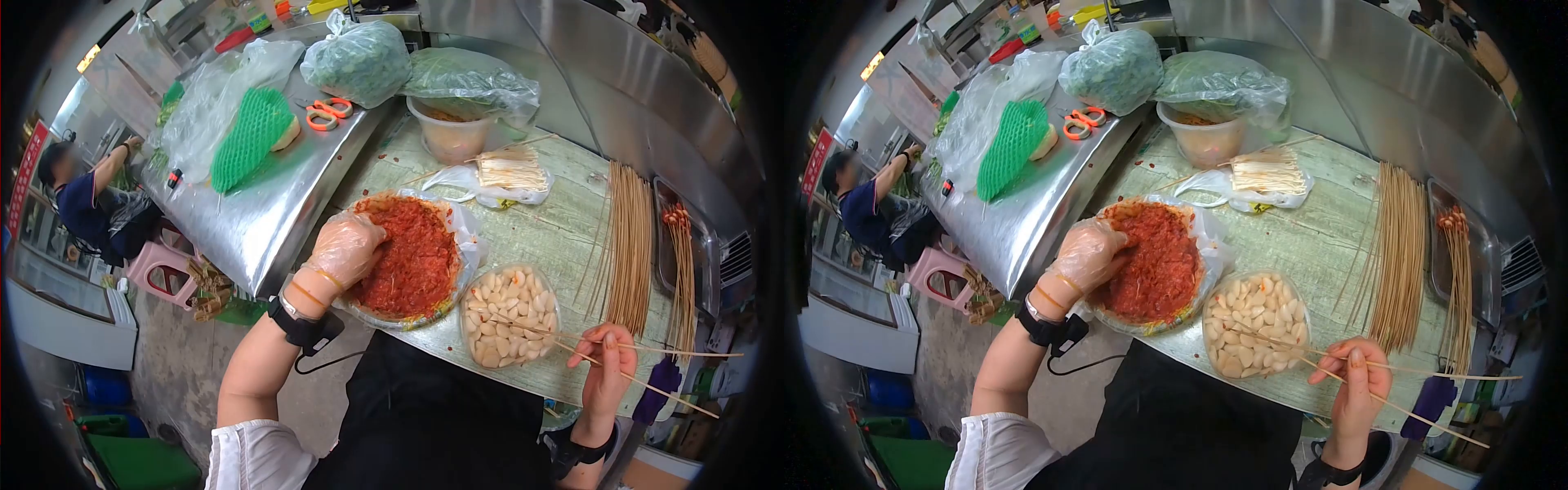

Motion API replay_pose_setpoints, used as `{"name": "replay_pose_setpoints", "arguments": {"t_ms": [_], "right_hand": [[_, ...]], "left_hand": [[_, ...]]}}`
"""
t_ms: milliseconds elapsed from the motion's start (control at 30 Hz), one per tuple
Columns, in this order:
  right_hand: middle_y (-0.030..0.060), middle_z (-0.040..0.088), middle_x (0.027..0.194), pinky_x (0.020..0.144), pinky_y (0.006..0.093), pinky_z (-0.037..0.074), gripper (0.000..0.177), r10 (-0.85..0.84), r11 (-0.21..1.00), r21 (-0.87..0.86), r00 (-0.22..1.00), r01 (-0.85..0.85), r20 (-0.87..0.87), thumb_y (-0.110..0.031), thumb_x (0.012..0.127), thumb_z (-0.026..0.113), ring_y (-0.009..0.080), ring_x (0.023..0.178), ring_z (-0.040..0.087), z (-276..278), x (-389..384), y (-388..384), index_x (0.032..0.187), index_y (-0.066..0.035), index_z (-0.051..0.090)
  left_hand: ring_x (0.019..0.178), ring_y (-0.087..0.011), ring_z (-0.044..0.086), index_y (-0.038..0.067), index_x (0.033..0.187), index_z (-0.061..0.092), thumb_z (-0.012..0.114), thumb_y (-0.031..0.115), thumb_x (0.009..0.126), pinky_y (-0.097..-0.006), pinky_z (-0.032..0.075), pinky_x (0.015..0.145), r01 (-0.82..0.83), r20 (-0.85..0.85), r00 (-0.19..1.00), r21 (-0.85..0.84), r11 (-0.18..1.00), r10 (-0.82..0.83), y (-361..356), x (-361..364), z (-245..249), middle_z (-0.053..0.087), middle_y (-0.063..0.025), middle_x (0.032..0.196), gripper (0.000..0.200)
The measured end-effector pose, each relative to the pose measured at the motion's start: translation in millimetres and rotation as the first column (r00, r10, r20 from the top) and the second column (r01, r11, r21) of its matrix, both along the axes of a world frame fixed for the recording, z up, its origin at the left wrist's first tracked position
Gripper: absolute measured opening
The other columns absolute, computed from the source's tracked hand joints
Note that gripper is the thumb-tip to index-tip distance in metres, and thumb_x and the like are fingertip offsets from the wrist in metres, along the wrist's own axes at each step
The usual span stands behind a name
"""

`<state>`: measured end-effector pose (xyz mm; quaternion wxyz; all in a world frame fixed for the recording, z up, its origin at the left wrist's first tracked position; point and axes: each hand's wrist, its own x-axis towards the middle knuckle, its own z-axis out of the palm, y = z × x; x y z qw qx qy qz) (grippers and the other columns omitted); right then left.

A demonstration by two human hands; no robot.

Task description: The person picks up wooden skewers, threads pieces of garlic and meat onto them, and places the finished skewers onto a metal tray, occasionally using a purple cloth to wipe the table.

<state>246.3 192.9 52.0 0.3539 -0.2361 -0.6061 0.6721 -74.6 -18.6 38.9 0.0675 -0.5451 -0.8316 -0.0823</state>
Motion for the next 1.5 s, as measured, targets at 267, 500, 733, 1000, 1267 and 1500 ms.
{"name": "replay_pose_setpoints", "arguments": {"t_ms": [267, 500, 733, 1000, 1267, 1500], "right_hand": [[0.0126, 0.057, 0.080, 0.051, 0.0264, 0.050, 0.020, -0.007, 1.000, 0.011, 1.000, 0.008, -0.016, -0.015, 0.095, 0.045, 0.0151, 0.057, 0.057, 6, 2, 0, 0.086, 0.002, 0.053], [0.0123, 0.057, 0.081, 0.052, 0.0264, 0.051, 0.021, 0.007, 1.000, 0.012, 1.000, -0.007, -0.019, -0.015, 0.095, 0.045, 0.0150, 0.059, 0.057, 9, 5, -3, 0.086, 0.002, 0.053], [0.0124, 0.057, 0.081, 0.052, 0.0266, 0.051, 0.020, 0.016, 1.000, 0.023, 1.000, -0.015, -0.016, -0.015, 0.094, 0.046, 0.0153, 0.060, 0.057, 15, 2, -10, 0.086, 0.002, 0.053], [0.0124, 0.057, 0.079, 0.052, 0.0264, 0.050, 0.020, -0.033, 0.999, 0.039, 0.999, 0.034, -0.022, -0.015, 0.094, 0.045, 0.0158, 0.058, 0.057, 12, 11, -7, 0.086, 0.002, 0.053], [0.0126, 0.060, 0.082, 0.056, 0.0273, 0.050, 0.024, 0.027, 0.999, 0.025, 0.999, -0.027, -0.020, -0.019, 0.096, 0.044, 0.0183, 0.059, 0.061, 15, 10, -5, 0.089, 0.002, 0.054], [0.0127, 0.060, 0.083, 0.059, 0.0278, 0.051, 0.024, -0.020, 0.987, 0.157, 1.000, 0.021, -0.009, -0.019, 0.096, 0.045, 0.0190, 0.064, 0.062, 30, 27, 8, 0.091, 0.002, 0.055]], "left_hand": [[0.073, -0.0336, 0.059, 0.008, 0.076, 0.062, 0.065, 0.013, 0.069, -0.0436, 0.047, 0.068, -0.048, -0.011, 0.999, 0.032, 0.998, 0.049, 2, -9, 1, 0.060, -0.0142, 0.074, 0.009], [0.073, -0.0346, 0.058, 0.006, 0.078, 0.061, 0.067, 0.016, 0.070, -0.0442, 0.046, 0.068, -0.078, 0.049, 0.996, 0.126, 0.989, 0.073, -10, -16, -2, 0.059, -0.0150, 0.073, 0.013], [0.063, -0.0295, 0.060, 0.010, 0.069, 0.062, 0.058, 0.012, 0.068, -0.0409, 0.048, 0.060, 0.018, -0.263, 0.964, -0.042, 0.999, -0.028, 13, -11, -19, 0.060, -0.0124, 0.067, 0.005], [0.053, -0.0165, 0.055, 0.003, 0.075, 0.063, 0.060, 0.021, 0.084, -0.0283, 0.042, 0.047, -0.319, 0.700, 0.706, 0.178, 0.931, 0.108, -10, -15, 14, 0.059, -0.0065, 0.062, 0.021], [0.055, -0.0124, 0.055, -0.003, 0.094, 0.059, 0.058, 0.010, 0.088, -0.0232, 0.046, 0.052, -0.587, 0.901, -0.188, 0.215, 0.781, -0.390, -14, 34, 16, 0.059, -0.0064, 0.070, 0.015], [0.068, -0.0165, 0.064, 0.000, 0.097, 0.057, 0.055, 0.010, 0.091, -0.0320, 0.057, 0.062, -0.681, 0.897, -0.033, 0.303, 0.667, -0.441, 5, 67, -7, 0.064, -0.0111, 0.089, 0.013]]}}
